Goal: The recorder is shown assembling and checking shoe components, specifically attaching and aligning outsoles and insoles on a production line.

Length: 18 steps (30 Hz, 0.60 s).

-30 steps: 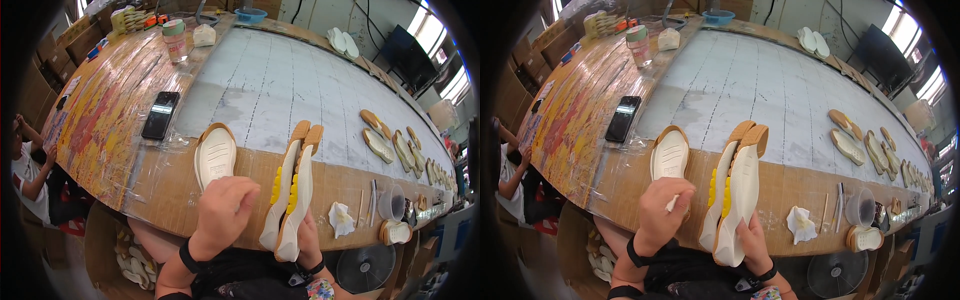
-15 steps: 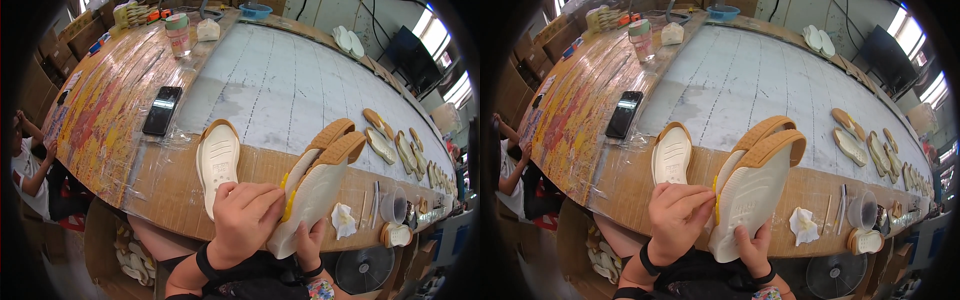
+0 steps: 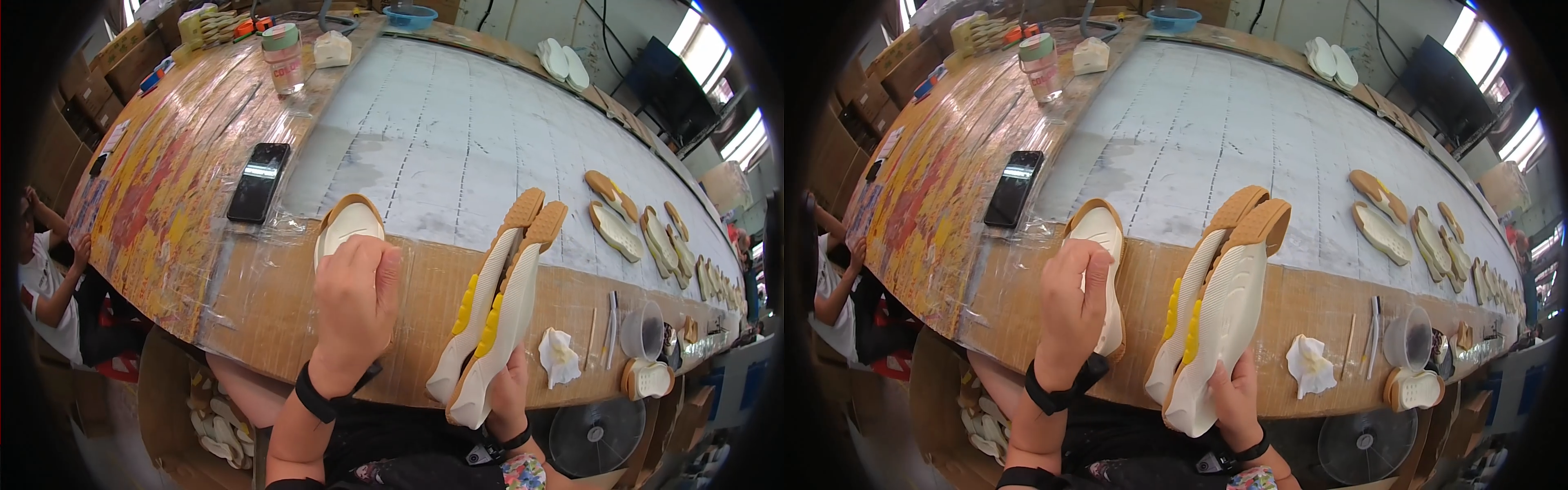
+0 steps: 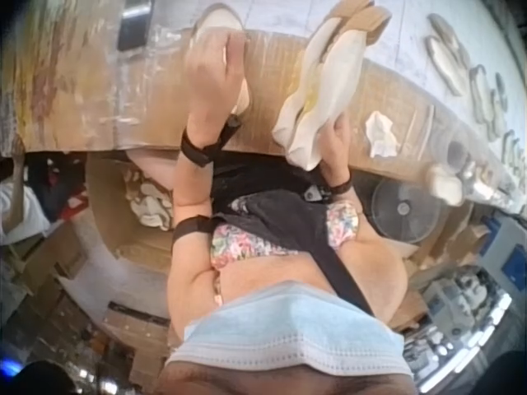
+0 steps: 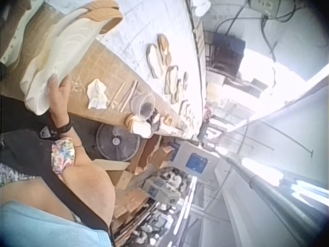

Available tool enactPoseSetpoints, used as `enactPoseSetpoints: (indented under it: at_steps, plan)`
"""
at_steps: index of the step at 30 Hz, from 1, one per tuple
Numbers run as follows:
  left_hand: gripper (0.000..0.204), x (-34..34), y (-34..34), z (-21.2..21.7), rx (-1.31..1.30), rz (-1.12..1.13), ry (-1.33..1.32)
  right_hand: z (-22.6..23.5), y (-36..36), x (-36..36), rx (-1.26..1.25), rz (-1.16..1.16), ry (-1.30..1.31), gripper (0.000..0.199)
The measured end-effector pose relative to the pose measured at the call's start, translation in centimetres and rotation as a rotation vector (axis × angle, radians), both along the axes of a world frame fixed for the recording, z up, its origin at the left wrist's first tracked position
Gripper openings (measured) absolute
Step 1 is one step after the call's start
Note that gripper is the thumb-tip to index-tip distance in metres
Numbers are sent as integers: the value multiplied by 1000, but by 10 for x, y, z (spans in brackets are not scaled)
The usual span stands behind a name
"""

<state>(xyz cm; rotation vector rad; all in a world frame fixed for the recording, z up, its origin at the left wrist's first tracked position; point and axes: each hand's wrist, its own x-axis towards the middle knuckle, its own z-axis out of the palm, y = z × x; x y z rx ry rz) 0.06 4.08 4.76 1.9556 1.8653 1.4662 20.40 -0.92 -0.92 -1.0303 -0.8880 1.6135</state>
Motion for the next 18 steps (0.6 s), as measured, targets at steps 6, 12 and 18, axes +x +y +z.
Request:
enactPoseSetpoints:
  at_steps: [6, 12, 18]
  plan:
    - [15, 26, -18, 8, 7, -185, -251, -2, 8, 1, -37, -23, 46, 43]
    - [19, 55, -27, 16, -101, -370, -354, 2, 11, 3, 53, -51, 123, 45]
    - [17, 57, -28, 13, 33, -272, -114, 7, 9, 1, 145, -107, -22, 46]
